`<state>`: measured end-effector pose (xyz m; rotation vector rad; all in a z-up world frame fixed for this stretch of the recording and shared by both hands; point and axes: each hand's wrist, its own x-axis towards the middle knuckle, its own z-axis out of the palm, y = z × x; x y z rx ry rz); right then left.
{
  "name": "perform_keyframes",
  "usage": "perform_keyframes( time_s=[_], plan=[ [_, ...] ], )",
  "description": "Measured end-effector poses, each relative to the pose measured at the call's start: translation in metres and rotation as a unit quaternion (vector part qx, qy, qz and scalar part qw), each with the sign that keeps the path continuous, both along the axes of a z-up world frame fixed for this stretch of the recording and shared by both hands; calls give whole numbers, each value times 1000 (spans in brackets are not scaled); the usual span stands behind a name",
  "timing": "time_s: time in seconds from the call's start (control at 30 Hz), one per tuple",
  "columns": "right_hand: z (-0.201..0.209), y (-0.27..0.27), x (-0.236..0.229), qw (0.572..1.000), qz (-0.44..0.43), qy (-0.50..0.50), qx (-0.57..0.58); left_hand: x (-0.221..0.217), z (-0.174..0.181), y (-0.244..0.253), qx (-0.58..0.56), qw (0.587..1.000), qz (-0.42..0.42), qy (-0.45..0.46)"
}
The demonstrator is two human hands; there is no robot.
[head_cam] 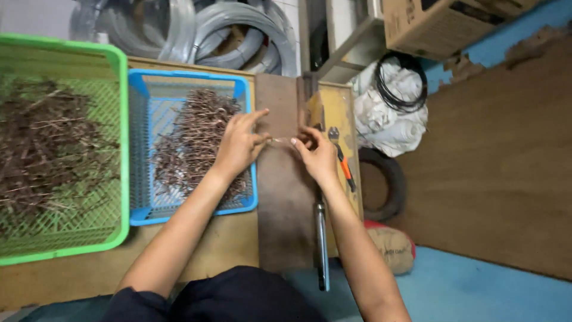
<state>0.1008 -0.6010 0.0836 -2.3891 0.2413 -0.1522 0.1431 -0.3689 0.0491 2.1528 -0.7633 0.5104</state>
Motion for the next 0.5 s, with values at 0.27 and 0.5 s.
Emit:
perform_keyframes(
  time_s=[0.27,0.5],
  plan=[
    [20,-19,-63,968,-21,-15,-249,15,-4,-48,53,996,70,33],
    [-18,-42,-111,954,-65,218,-198,38,-21,-68,29,997,46,49]
  ],
)
